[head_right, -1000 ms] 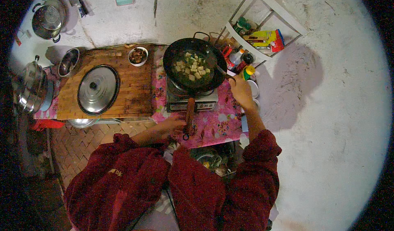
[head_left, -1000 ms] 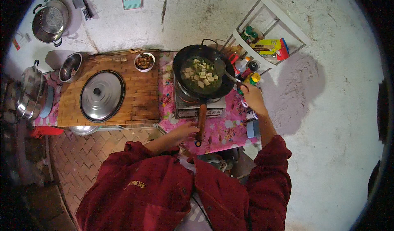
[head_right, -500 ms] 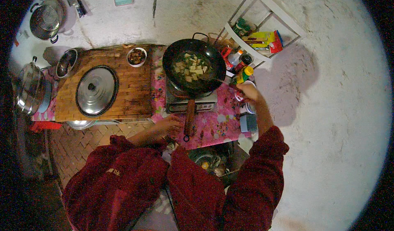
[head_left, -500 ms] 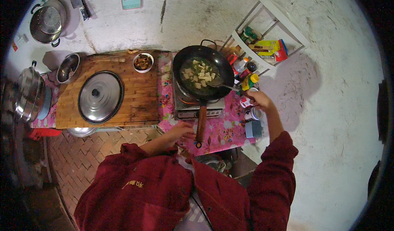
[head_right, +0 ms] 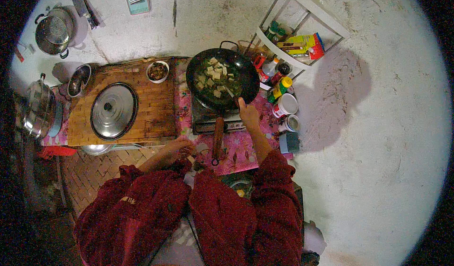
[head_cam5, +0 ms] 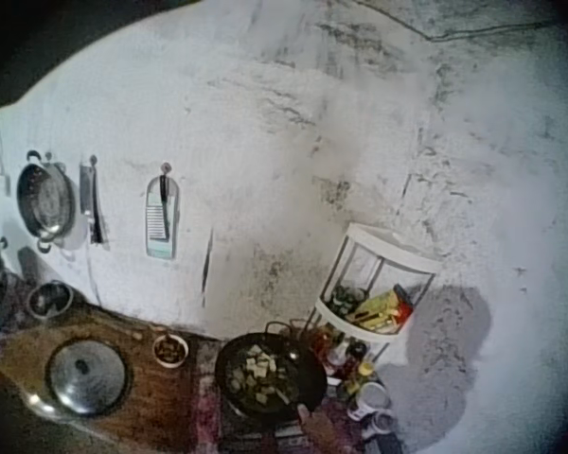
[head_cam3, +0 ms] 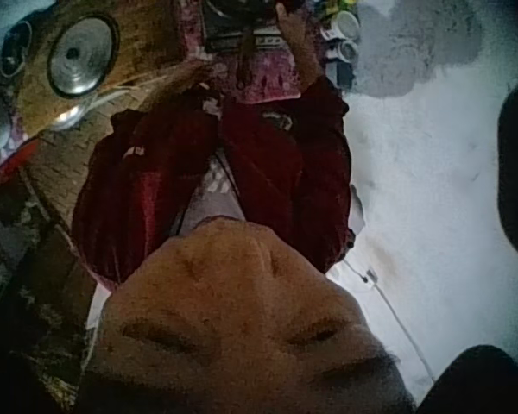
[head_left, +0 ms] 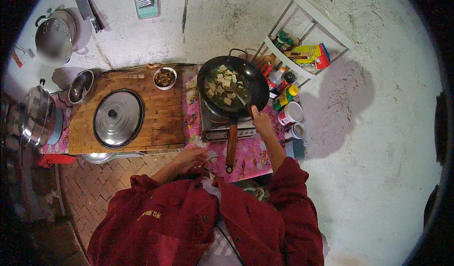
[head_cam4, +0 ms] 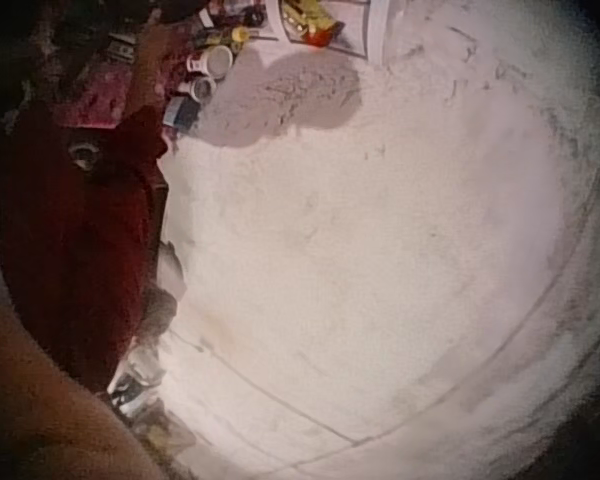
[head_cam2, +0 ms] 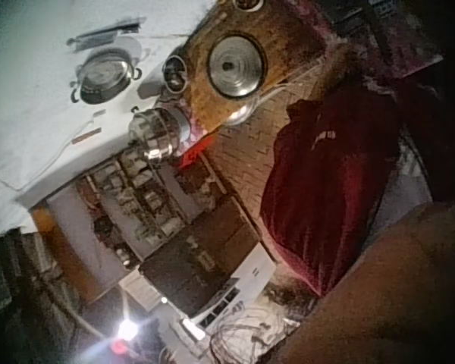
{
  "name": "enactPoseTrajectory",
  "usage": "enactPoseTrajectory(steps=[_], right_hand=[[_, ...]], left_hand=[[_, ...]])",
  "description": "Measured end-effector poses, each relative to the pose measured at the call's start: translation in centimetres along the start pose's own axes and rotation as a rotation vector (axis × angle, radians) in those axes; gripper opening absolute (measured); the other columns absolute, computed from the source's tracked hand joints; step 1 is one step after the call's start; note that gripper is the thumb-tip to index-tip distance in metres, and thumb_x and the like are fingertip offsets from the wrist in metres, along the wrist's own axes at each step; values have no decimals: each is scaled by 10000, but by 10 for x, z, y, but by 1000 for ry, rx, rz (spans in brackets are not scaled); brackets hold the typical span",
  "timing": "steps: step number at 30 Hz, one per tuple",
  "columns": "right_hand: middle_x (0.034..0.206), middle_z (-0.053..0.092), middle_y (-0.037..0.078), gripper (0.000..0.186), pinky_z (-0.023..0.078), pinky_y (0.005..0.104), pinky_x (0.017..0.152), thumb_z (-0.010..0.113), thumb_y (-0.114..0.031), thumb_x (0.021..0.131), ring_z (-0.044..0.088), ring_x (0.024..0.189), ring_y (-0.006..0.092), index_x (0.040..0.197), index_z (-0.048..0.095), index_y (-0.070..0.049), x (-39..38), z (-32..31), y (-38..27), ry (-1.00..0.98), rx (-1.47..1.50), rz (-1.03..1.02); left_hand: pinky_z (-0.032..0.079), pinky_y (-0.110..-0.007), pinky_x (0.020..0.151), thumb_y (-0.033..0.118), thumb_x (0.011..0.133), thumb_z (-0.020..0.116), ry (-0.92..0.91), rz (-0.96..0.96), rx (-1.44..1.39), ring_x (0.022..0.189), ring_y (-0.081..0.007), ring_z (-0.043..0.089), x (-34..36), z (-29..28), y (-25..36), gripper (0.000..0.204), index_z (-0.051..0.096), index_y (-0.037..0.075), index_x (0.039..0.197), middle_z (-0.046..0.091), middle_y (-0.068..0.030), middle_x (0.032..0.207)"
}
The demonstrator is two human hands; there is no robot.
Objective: The person washes a knife at a sink, then moves to a stove to stir-fry tofu in a wok. They add salt and soy sauce, chop an onion on a cutting board, and add the onion to the wok while continuing to stir.
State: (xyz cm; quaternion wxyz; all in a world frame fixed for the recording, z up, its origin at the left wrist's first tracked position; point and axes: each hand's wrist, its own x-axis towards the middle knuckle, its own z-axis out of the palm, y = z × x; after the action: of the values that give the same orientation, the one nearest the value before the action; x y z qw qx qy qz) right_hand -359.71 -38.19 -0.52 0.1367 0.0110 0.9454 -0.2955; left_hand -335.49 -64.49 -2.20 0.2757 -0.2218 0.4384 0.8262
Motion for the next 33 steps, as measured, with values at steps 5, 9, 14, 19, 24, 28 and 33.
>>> enactPoseTrajectory(steps=[5,9,14,19,24,28,33], right_hand=[[714,580,252,679,422,523,699,425,-620,876,589,758,427,835,636,23,-22,11,23,117,81,-225],[725,596,238,602,433,506,681,495,-567,867,599,746,412,830,628,19,-41,1,20,127,27,-258],[722,605,223,537,432,486,638,547,-531,853,597,719,397,816,600,2,-87,-27,-18,234,-14,-267],[731,592,202,400,443,455,582,604,-416,857,592,687,364,845,534,-23,-107,-34,-25,417,-207,-424],[872,557,100,172,495,401,580,602,-194,816,605,776,295,929,520,-93,-108,-43,-25,544,-627,-549],[852,504,76,192,511,324,574,614,-87,765,579,783,237,928,512,-99,-117,-54,-22,640,-787,-595],[875,511,63,176,514,298,550,603,-80,784,581,798,219,929,508,-105,-119,-61,-15,690,-792,-614]], left_hand=[[476,-275,689,249,871,610,59,6,-19,798,-148,609,-17,3,7,177,556,104,958,616,-32,906],[468,-273,672,251,877,601,39,6,-38,788,-133,597,-14,-4,3,165,555,117,959,615,-26,904],[457,-275,674,246,885,588,41,-7,-3,779,-127,581,-16,1,9,155,554,116,962,607,-24,885],[452,-272,685,241,887,585,27,-2,-5,772,-128,576,-16,3,11,153,553,111,961,601,-20,874],[458,-267,680,235,886,584,30,5,-13,770,-130,583,-17,0,11,140,559,111,947,609,-26,869],[482,-276,652,227,889,580,51,8,-23,752,-139,590,-15,0,5,135,560,102,937,622,-45,875],[499,-291,628,215,897,572,43,-27,-28,741,-151,595,-16,4,7,135,558,86,934,625,-64,892]])
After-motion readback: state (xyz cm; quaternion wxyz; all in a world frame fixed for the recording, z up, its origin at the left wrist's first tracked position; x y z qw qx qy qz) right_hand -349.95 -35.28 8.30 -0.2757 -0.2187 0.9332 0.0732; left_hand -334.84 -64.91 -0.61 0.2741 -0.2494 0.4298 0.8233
